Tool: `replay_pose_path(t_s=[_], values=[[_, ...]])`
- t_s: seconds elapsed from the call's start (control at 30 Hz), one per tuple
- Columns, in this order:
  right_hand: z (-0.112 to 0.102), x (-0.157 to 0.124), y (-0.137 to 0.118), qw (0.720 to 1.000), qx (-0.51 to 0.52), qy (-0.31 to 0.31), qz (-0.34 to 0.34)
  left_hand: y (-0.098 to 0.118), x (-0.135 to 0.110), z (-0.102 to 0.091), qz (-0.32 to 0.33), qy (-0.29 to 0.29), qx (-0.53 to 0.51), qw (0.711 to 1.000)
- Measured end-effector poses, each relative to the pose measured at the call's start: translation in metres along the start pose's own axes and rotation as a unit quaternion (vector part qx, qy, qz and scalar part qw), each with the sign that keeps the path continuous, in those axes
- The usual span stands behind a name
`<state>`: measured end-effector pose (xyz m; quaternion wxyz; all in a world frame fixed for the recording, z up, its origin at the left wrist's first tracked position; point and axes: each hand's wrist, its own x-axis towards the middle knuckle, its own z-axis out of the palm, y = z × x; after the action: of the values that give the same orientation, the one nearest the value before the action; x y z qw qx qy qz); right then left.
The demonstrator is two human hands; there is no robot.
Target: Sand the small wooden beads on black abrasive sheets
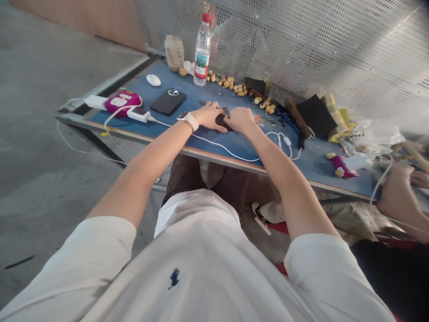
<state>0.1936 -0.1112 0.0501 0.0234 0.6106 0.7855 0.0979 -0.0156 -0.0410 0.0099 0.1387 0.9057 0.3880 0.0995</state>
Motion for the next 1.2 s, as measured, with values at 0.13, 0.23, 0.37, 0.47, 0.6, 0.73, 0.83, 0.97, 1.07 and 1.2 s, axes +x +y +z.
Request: replay_pose_path(t_s=[0.13, 0.23, 0.37, 0.47, 0.6, 0.73, 0.83, 0.97, 1.07, 1.2], values=[[0.001, -0.005, 0.002, 1.0, -0.004, -0.015, -0.007, 0.0, 0.0, 0.001, 0.001, -0.005, -0.008, 1.0], [0.003, -0.007, 0.006, 1.0, 0.008, -0.021, 0.003, 0.0, 0.0, 0.001, 0.0, -0.008, -0.008, 1.0], [0.005, -0.002, 0.013, 0.999, 0.019, -0.01, 0.033, 0.0, 0.001, 0.0, -0.001, -0.006, -0.012, 1.0], [0.006, -0.007, 0.014, 0.999, 0.026, -0.014, 0.046, 0.001, 0.001, -0.001, -0.006, -0.012, -0.007, 1.0], [0.006, -0.018, 0.008, 0.999, 0.023, -0.006, 0.037, 0.003, 0.0, -0.002, -0.011, -0.019, -0.005, 1.0], [-0.003, -0.019, 0.006, 0.998, 0.007, -0.025, 0.055, 0.005, -0.002, -0.005, -0.012, -0.019, -0.003, 1.0], [-0.007, -0.022, 0.007, 0.997, 0.003, -0.036, 0.069, 0.007, -0.002, -0.006, -0.016, -0.027, -0.003, 1.0], [-0.002, -0.027, 0.007, 0.998, 0.011, -0.031, 0.048, 0.005, 0.0, -0.004, -0.01, -0.025, -0.008, 1.0], [0.004, -0.018, 0.014, 0.998, 0.017, -0.014, 0.06, 0.002, 0.001, -0.003, -0.002, -0.008, -0.012, 1.0], [0.014, 0.002, 0.045, 0.994, 0.019, 0.016, 0.102, 0.001, 0.0, -0.003, -0.003, -0.006, -0.005, 1.0]])
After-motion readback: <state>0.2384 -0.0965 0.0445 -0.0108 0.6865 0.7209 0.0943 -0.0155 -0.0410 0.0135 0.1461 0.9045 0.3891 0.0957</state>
